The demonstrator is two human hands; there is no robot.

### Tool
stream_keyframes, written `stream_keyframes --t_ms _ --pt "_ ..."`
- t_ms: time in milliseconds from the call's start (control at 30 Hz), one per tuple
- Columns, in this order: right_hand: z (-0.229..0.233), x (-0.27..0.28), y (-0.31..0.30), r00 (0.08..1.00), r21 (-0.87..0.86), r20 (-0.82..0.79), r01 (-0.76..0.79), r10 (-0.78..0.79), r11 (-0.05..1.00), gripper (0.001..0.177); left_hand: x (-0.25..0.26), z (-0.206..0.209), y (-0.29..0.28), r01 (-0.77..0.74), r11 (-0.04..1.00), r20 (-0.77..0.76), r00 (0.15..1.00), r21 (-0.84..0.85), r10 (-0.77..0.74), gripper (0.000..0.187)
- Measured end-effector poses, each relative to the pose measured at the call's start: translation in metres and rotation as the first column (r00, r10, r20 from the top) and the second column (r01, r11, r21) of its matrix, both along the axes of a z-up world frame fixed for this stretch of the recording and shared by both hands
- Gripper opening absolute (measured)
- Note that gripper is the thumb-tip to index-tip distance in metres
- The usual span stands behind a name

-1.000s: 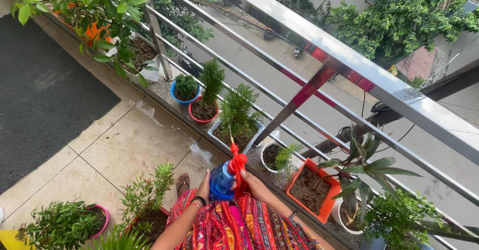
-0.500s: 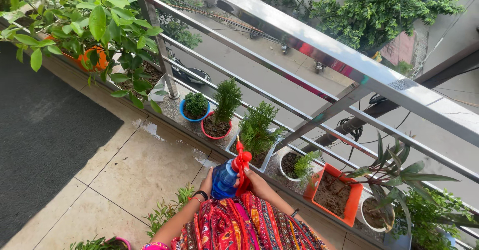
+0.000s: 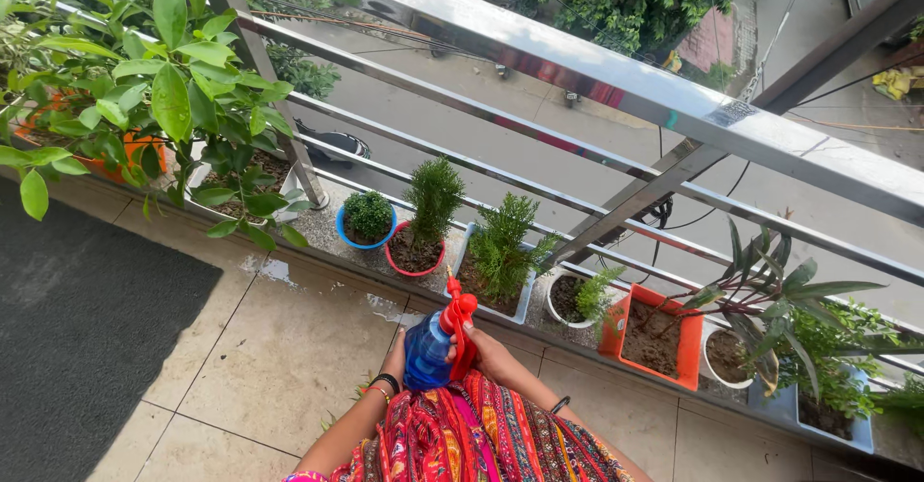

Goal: The person waters various potted plants on a balcony using a blue spray bottle. They move along the railing, spraying water onto the leaves and soil of different plants, including ferns and leafy green varieties.

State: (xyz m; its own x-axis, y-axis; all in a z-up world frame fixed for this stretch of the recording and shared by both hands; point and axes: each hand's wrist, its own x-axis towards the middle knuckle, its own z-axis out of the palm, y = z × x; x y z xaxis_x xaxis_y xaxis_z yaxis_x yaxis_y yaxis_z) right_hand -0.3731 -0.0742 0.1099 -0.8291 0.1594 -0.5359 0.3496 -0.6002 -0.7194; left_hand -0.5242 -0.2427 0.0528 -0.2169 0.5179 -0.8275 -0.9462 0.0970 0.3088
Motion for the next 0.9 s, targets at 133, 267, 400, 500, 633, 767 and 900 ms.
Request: stream_keyframes --t_ms 133,267,400,500,633,767,900 --pt "-0.009 -0.002 -0.009 0.992 -0.006 0.119 0.038 -0.037 0.999 0.053 -0.007 -0.001 -0.011 0.086 0.992 -0.014 0.996 -0.090 -0.087 0.091" --pt "-0.011 -0.001 -0.016 0.993 -0.029 0.112 0.027 -0.024 0.999 0.053 -0.008 -0.017 -0.019 0.159 0.973 -0.011 0.987 -0.169 -0.163 0.099" --pt "-0.001 -0.003 -0.021 0.990 -0.035 0.139 -0.010 0.015 0.999 0.056 -0.007 -0.051 -0.024 0.208 0.942 -0.055 0.972 -0.262 -0.230 0.103" --pt "0.004 -0.007 -0.025 0.990 -0.059 0.138 0.001 0.007 0.998 0.052 -0.008 -0.062 -0.029 0.222 0.969 -0.034 0.973 -0.105 -0.226 0.090" --pt "0.006 -0.009 -0.031 0.986 -0.102 0.165 -0.015 0.031 0.995 0.055 -0.009 -0.049 -0.037 0.251 0.967 0.113 0.963 -0.047 -0.244 0.091" --pt "0.005 -0.011 -0.038 0.982 -0.116 0.180 -0.035 0.056 0.993 0.054 -0.008 -0.050 -0.047 0.232 0.973 0.110 0.967 0.008 -0.232 0.087" --pt "0.006 -0.010 -0.047 0.966 -0.092 0.251 -0.039 0.061 0.995 0.056 -0.001 -0.072 -0.058 0.225 0.970 0.121 0.969 -0.088 -0.214 0.090"
